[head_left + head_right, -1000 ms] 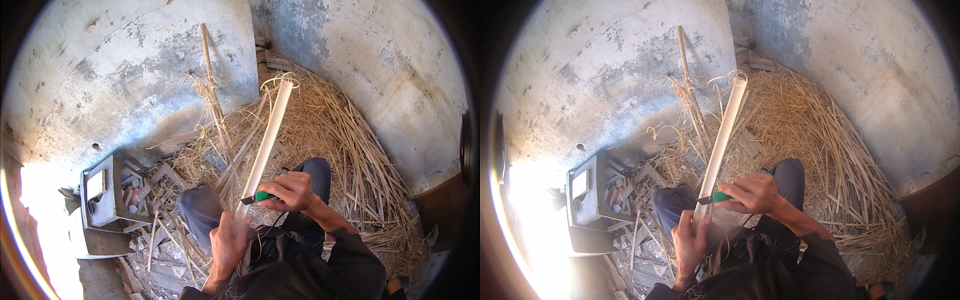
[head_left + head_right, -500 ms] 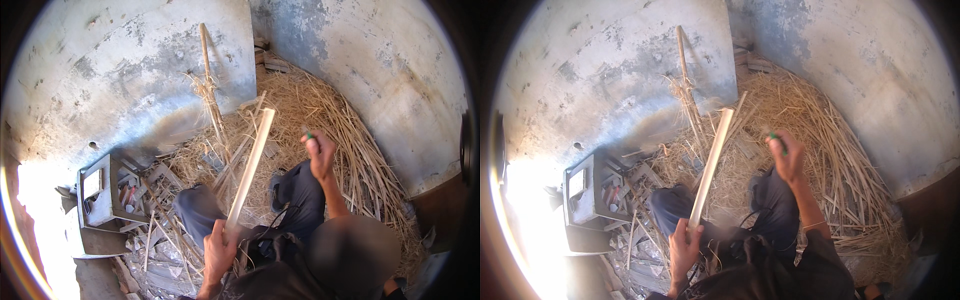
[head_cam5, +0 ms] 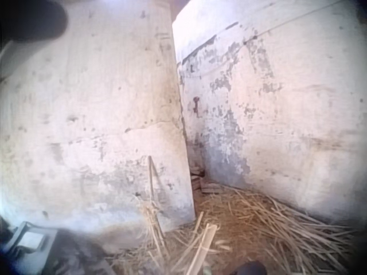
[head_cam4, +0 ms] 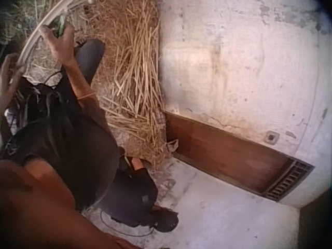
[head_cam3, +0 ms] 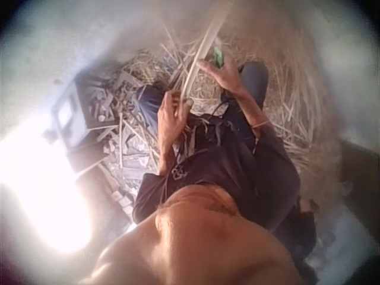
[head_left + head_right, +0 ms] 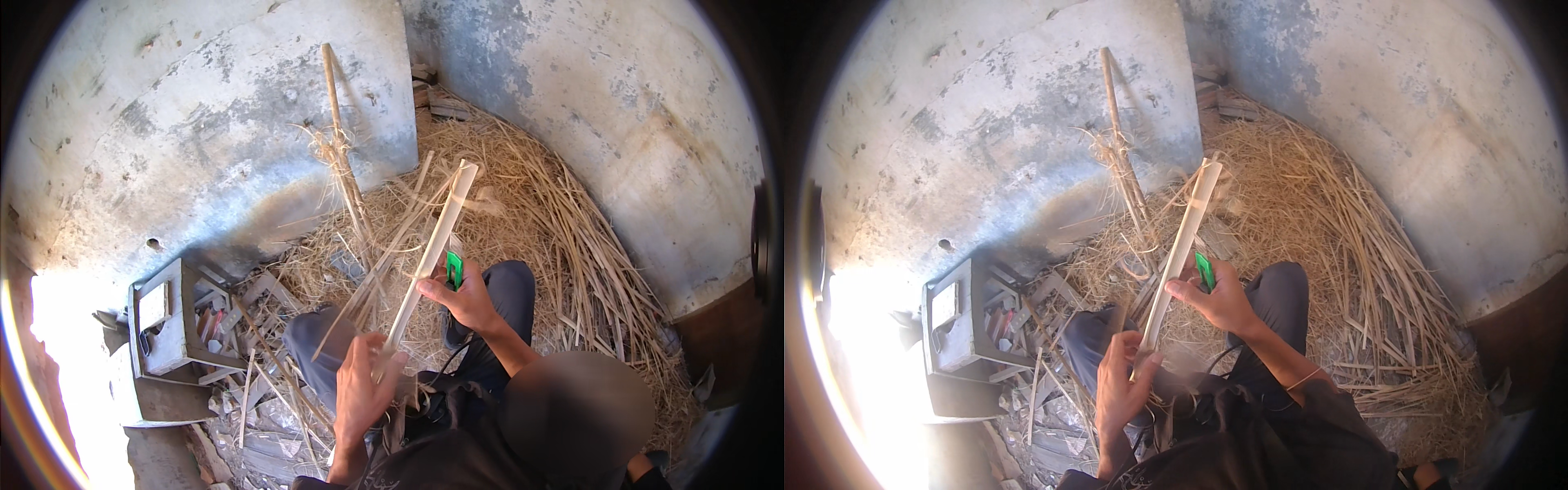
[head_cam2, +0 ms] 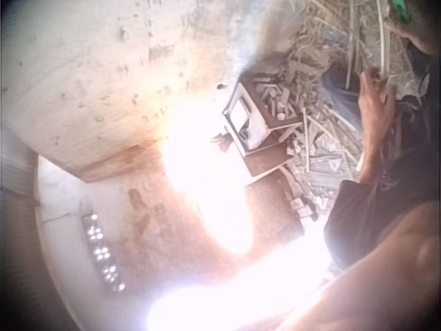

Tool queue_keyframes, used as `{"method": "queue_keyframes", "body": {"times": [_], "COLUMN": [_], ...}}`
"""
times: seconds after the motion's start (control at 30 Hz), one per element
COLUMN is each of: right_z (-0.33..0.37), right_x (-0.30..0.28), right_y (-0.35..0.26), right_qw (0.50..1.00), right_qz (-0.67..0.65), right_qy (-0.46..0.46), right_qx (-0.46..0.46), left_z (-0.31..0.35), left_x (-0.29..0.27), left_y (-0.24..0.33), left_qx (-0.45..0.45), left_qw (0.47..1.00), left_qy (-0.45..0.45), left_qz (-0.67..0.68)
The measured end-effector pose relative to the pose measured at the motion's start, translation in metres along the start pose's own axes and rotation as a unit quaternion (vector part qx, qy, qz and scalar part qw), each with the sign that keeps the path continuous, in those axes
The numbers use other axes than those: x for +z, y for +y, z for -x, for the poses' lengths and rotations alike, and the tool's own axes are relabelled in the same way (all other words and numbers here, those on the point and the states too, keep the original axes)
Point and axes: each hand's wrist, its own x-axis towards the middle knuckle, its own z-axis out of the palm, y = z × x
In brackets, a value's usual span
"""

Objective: The person sits on the floor and uses a green utility knife to peel the outer layer off a long bamboo stick. They hold the stick with their left hand and scrape the blade along its length with their right hand, creating thin strips of bamboo that fall to the ground.

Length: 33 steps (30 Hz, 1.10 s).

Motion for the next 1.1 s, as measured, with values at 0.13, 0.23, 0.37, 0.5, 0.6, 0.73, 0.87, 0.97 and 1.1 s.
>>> {"method": "queue_keyframes", "body": {"times": [0.13, 0.23, 0.37, 0.5, 0.6, 0.73, 0.87, 0.97, 1.1], "right_z": [0.001, -0.005, -0.045, -0.153, -0.239, -0.290, -0.304, -0.304, -0.300], "right_x": [0.002, 0.009, -0.020, -0.070, -0.106, -0.092, -0.032, 0.002, 0.023], "right_y": [0.002, 0.003, -0.003, -0.012, 0.023, 0.061, 0.079, 0.079, 0.078], "right_qw": [0.999, 0.996, 0.995, 0.993, 0.980, 0.972, 0.969, 0.967, 0.956], "right_qz": [0.039, 0.077, 0.056, 0.110, 0.173, 0.164, 0.111, 0.115, 0.143], "right_qy": [-0.014, -0.018, -0.040, 0.021, 0.069, 0.018, -0.031, -0.074, -0.098], "right_qx": [0.009, -0.034, -0.067, -0.020, 0.069, 0.170, 0.218, 0.214, 0.235], "left_z": [-0.012, -0.020, -0.035, -0.043, -0.044, -0.041, -0.052, -0.063, -0.072], "left_x": [0.009, 0.018, 0.016, 0.006, 0.012, 0.041, 0.063, 0.072, 0.072], "left_y": [-0.016, -0.014, -0.021, -0.015, 0.005, 0.035, 0.029, 0.006, -0.014], "left_qx": [0.051, -0.025, -0.068, -0.011, 0.058, 0.108, 0.149, 0.144, 0.142], "left_qw": [0.998, 0.995, 0.992, 0.995, 0.997, 0.987, 0.980, 0.979, 0.978], "left_qy": [0.024, -0.017, -0.013, 0.043, -0.023, -0.113, -0.119, -0.102, -0.071], "left_qz": [0.025, 0.099, 0.105, 0.091, 0.042, -0.028, -0.058, -0.099, -0.135]}}
